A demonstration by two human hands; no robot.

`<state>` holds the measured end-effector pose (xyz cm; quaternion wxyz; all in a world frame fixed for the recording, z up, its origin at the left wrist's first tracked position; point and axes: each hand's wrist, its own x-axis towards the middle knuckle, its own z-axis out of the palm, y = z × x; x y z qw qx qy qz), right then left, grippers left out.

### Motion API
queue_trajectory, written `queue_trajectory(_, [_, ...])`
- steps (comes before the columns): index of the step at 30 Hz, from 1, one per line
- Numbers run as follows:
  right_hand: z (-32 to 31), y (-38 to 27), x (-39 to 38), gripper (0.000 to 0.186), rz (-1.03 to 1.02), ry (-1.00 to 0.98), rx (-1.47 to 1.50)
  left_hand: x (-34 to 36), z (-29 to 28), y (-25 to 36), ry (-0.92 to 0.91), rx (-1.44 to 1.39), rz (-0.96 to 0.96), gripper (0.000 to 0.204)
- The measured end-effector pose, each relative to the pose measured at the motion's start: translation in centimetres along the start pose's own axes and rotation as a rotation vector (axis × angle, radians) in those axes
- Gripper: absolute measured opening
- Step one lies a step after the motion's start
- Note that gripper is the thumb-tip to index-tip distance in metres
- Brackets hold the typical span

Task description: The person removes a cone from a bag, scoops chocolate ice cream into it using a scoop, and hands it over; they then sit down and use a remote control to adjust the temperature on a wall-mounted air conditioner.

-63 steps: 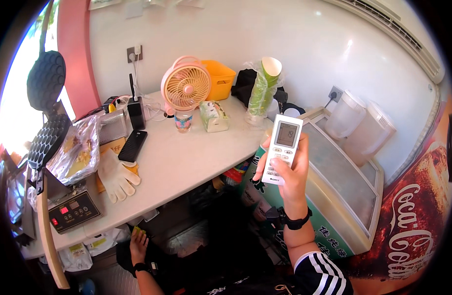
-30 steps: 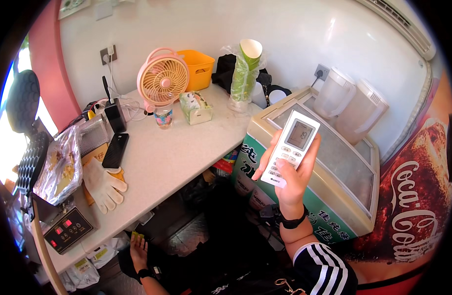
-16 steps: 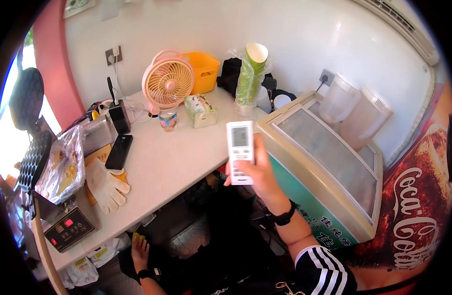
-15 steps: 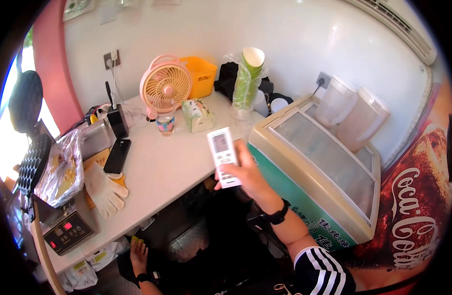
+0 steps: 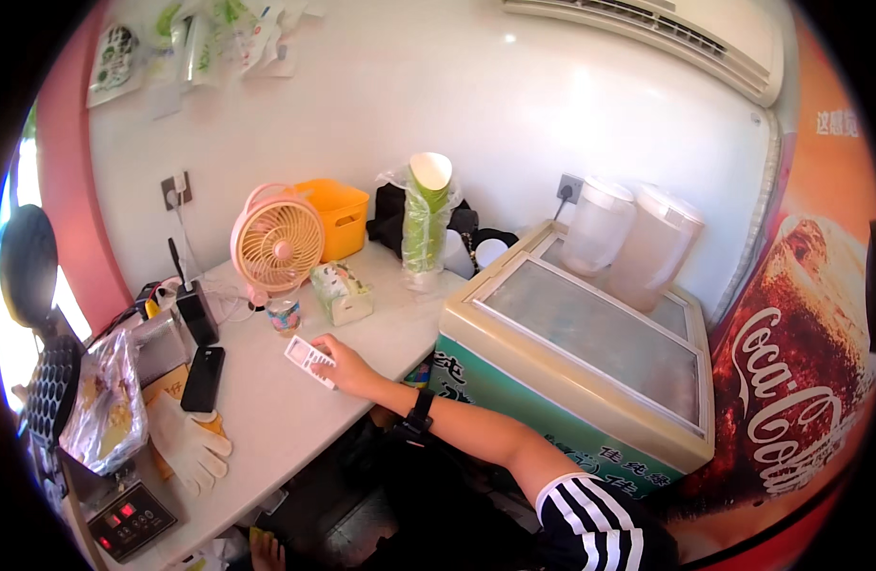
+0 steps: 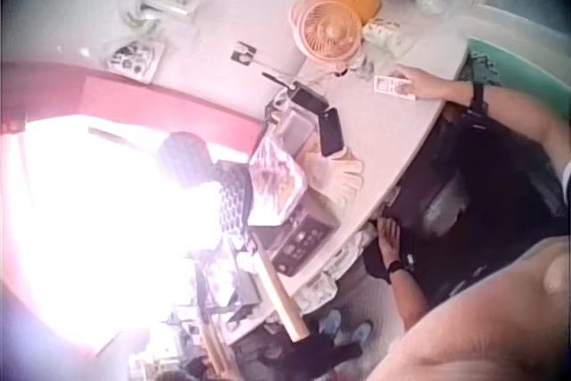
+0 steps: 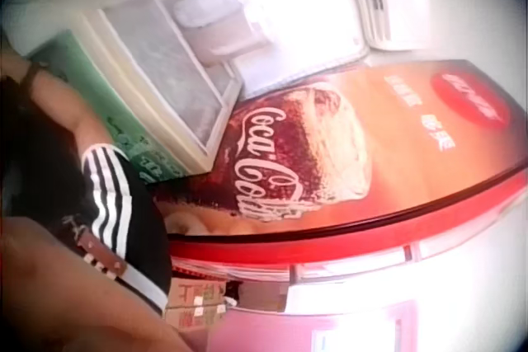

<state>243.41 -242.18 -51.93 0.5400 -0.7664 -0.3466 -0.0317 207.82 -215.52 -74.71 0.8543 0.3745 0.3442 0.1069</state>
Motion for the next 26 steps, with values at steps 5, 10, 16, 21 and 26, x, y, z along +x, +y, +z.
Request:
queue_trajectory(5, [-0.6, 0.3, 0.4, 0.047, -0.262, 0.238, -0.390, 3.8, -2.5, -2.0, 0.009, -0.014, 0.074, 0.051])
queue_trajectory(10, [-2.5, -7.7, -8.1, 0.031, -0.136, -0.018, -0.168, 2.9, -1.3, -1.8, 0.045, -0.089, 0.055, 0.036])
queue_trajectory(16, [-2.6, -11.2, -22.0, 0.014, 0.089, -1.093, 0.076, 2.6, -0.6, -2.0, 0.074, 0.253, 0.027, 0.033])
queue_trajectory(21, [-1.6, -10.8, -27.6, 0.013, 0.075, -1.462, 0.197, 1.2, 3.2, -1.5, 0.057, 0.458, -0.005, 0.033])
queue_trajectory(26, [-0.9, -9.9, -28.5, 0.015, -0.205, -1.362, -0.008, -0.5, 6.9, -1.5, -0.385, 0.691, 0.272, 0.037])
